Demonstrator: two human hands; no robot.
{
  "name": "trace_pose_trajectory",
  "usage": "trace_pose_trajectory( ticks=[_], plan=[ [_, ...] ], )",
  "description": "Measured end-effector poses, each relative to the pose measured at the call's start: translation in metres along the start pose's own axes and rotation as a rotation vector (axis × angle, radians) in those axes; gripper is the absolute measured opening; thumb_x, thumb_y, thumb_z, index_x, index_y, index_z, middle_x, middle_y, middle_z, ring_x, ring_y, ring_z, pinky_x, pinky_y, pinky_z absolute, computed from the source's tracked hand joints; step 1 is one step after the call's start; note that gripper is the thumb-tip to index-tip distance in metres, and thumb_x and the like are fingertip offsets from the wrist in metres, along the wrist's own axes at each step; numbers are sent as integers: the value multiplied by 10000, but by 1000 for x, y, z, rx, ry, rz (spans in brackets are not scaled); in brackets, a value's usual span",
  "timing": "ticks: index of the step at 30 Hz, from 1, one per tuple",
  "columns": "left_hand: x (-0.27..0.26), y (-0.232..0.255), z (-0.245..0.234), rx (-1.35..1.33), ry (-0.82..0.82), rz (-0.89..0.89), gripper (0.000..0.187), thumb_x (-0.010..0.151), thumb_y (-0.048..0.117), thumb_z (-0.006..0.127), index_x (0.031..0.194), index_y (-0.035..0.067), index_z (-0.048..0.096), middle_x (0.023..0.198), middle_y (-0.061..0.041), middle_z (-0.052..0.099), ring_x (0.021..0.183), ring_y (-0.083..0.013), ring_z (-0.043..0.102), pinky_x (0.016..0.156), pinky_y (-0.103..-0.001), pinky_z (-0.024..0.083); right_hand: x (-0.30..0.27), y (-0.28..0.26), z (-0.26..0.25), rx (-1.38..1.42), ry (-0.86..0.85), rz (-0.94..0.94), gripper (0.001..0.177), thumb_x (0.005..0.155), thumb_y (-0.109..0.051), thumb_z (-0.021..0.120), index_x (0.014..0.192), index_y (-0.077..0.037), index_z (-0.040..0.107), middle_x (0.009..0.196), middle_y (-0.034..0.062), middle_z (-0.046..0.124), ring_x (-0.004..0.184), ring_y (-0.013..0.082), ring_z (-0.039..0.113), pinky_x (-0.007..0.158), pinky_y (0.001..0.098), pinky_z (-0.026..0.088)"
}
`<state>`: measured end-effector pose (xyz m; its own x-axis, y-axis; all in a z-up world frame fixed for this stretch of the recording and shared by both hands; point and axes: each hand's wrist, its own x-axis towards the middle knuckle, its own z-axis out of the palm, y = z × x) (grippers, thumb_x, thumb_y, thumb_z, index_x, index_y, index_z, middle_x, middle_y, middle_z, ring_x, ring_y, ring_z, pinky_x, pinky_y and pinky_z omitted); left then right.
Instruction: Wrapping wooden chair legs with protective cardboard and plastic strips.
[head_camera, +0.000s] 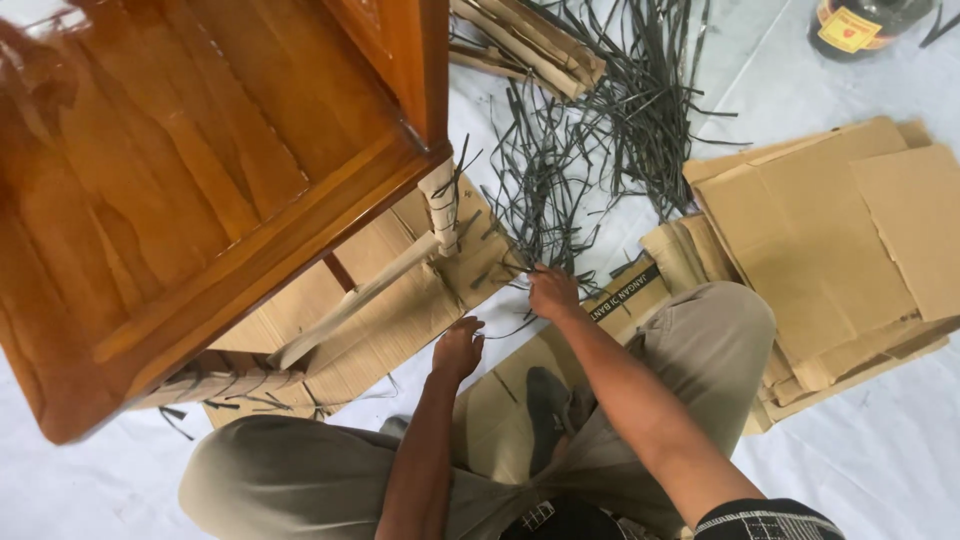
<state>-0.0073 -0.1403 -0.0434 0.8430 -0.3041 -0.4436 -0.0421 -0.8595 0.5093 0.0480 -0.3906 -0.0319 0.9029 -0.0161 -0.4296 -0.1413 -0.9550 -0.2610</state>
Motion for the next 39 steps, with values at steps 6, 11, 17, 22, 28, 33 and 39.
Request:
trace_pose_trajectory(
  ticks=[6, 11, 17, 22, 28, 33, 39],
  plan=[
    [2, -25, 15, 26, 16, -47, 333, 971, 376, 577, 1293, 375, 662, 1385, 83, 613, 1273, -191, 626, 1014, -413, 580, -11, -27, -13, -29, -98, 2, 444, 1018, -249, 441, 1394, -123, 641, 1685, 96, 327, 1448, 489, 404, 1126, 594, 447],
    [-27, -7, -12, -46, 37, -77, 327, 973, 300, 583, 1282, 310, 689, 1342, 28, 655, 1202, -274, 670, 1003, -474, 581, 14, -21, 12, 54, -144, -41, 490, 1025, -204, 449, 1490, -73, 534, 1738, 91, 108, 1466, 490, 344, 1103, 623, 461],
    [-28, -14, -14, -117, 94, -131, 309, 978, 339, 582, 1266, 341, 694, 1307, 64, 678, 1169, -269, 685, 1004, -478, 581, 36, -23, 53, -3, -30, -265, 465, 979, -143, 420, 1414, -71, 570, 1570, 137, 431, 1320, 441, 535, 1095, 579, 489],
    [-27, -4, -31, -518, 262, -217, 387, 986, 481, 585, 1276, 254, 705, 1152, -32, 760, 1075, -264, 728, 976, -469, 570, -15, -81, 15, 54, 63, -544, 359, 984, -112, 485, 1269, -76, 700, 1416, 128, 631, 1256, 374, 623, 1090, 479, 499],
    [-6, -20, -26, -959, 509, -292, 401, 968, 439, 652, 1034, 62, 771, 939, -195, 767, 895, -341, 757, 844, -451, 590, -67, -129, -11, 107, 105, -655, 146, 973, -231, 571, 1022, -209, 707, 1221, -19, 720, 1088, 298, 691, 942, 439, 569],
    [-6, -21, -43, -1117, 638, -342, 385, 921, 452, 697, 845, 82, 769, 754, -79, 704, 700, -176, 652, 711, -358, 540, -53, -127, 26, 590, 3, -265, 268, 855, -281, 745, 1111, -270, 667, 1000, -25, 789, 1037, 225, 730, 925, 387, 565],
    [-45, -1, -104, -1283, 810, -316, 279, 907, 381, 743, 784, 131, 744, 692, -24, 647, 695, -134, 567, 700, -299, 492, -53, -134, 3, 947, -213, -97, 140, 828, -302, 787, 869, -169, 781, 758, 16, 777, 706, 81, 649, 639, 213, 512]
  ],
)
